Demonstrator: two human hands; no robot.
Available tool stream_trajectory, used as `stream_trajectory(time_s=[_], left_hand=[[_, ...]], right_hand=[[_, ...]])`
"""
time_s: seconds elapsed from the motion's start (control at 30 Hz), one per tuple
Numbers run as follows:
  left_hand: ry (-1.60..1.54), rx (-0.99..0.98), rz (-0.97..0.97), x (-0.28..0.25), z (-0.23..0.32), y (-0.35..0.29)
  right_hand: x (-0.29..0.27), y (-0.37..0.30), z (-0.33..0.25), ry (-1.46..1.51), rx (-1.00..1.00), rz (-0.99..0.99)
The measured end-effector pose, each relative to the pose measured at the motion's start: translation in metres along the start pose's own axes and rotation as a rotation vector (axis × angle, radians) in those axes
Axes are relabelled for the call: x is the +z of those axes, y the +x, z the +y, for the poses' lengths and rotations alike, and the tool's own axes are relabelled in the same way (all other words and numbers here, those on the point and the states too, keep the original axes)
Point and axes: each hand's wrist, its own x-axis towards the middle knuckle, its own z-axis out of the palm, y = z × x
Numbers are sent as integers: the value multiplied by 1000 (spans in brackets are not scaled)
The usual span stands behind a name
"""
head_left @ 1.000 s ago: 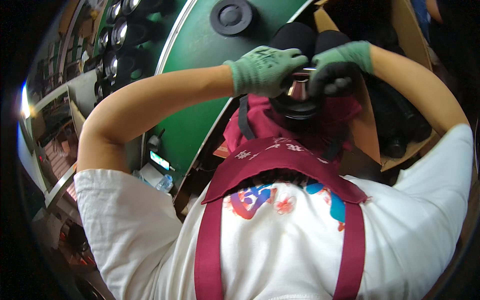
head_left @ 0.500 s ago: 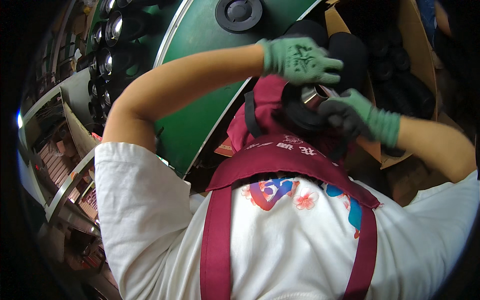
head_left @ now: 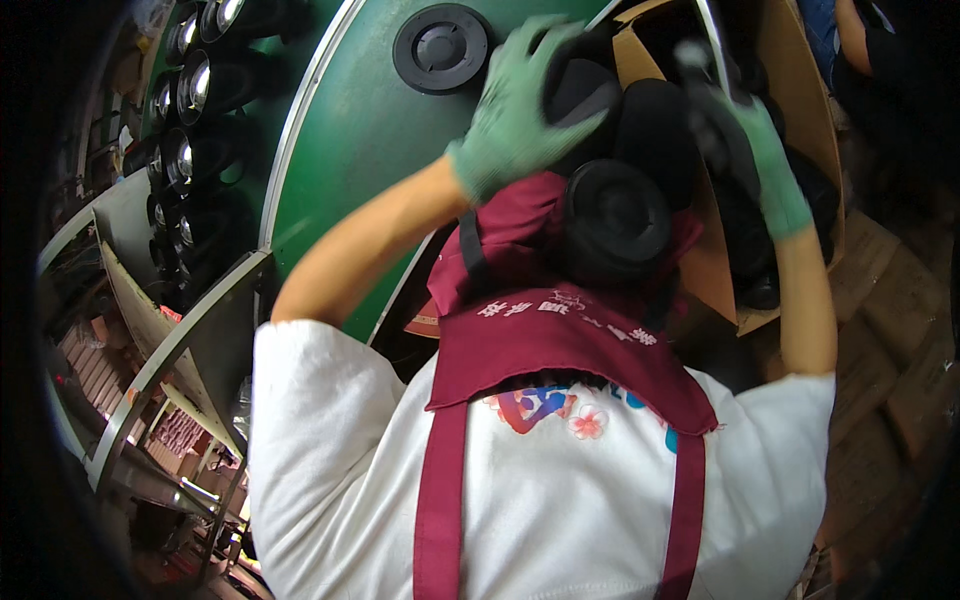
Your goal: The person repeatedly picks up black kettles from a conveyor belt, inserts a cylindrical metal component into the base, and places the assembled kettles into a cardboard box. The process is repeated for multiple units throughout the clip.
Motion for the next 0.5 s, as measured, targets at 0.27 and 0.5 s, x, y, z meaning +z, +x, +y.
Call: stream_trajectory(time_s=[0.27, 0.5], left_hand=[[-164, 114, -275, 36, 25, -127], [-170, 118, -117, 52, 23, -121]], right_hand=[[128, 195, -12, -266, -11, -434], [89, 86, -1, -870, -719, 228]])
